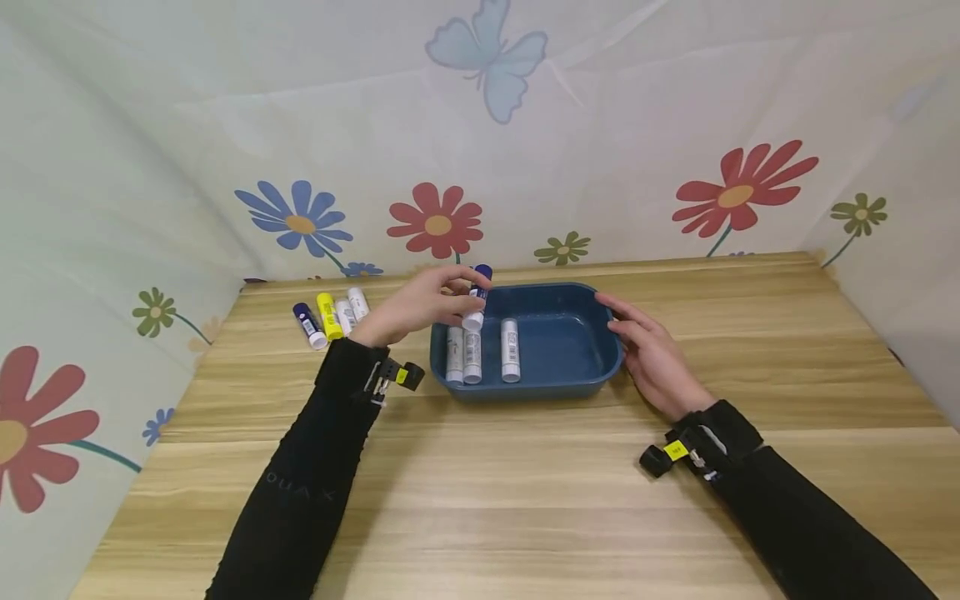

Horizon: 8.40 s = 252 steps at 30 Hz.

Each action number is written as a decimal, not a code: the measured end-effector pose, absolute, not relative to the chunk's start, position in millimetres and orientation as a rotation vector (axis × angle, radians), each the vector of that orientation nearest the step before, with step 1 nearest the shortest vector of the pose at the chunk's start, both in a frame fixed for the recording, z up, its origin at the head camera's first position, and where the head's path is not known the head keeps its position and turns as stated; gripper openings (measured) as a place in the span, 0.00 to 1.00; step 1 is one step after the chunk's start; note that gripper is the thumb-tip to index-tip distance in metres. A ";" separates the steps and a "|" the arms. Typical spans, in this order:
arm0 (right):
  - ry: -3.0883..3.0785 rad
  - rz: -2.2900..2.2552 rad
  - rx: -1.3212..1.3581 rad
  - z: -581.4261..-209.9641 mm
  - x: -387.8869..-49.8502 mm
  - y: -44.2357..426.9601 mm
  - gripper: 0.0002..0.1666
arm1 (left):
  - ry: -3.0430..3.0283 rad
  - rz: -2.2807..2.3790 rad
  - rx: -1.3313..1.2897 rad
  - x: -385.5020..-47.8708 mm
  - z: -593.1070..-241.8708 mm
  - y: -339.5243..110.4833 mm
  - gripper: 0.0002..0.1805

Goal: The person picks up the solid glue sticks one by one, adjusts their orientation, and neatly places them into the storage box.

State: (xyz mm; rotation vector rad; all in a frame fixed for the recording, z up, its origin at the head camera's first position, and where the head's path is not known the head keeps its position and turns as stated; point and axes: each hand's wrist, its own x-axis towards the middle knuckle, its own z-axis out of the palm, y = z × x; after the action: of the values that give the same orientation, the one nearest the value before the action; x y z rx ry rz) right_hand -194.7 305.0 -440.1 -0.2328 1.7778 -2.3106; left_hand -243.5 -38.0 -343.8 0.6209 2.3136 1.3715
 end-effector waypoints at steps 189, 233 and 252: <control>1.824 -2.262 -0.223 -446.1 -196.2 298.8 0.32 | 2.531 1.361 0.602 -235.3 -340.9 -91.2 0.19; 1.771 -2.321 -0.267 -439.3 -193.4 306.2 0.31 | 2.631 1.511 -0.153 -228.8 -335.9 -211.7 0.26; 1.808 -2.301 -0.263 -438.5 -192.5 305.7 0.32 | 2.594 1.486 -0.299 -234.7 -350.3 -218.9 0.26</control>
State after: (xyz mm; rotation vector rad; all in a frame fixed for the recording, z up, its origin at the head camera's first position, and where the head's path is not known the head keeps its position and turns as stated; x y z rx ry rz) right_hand -192.5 305.7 -438.5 -0.2633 1.8076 -2.3007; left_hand -234.7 -218.9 -350.3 -0.2989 2.5940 1.4859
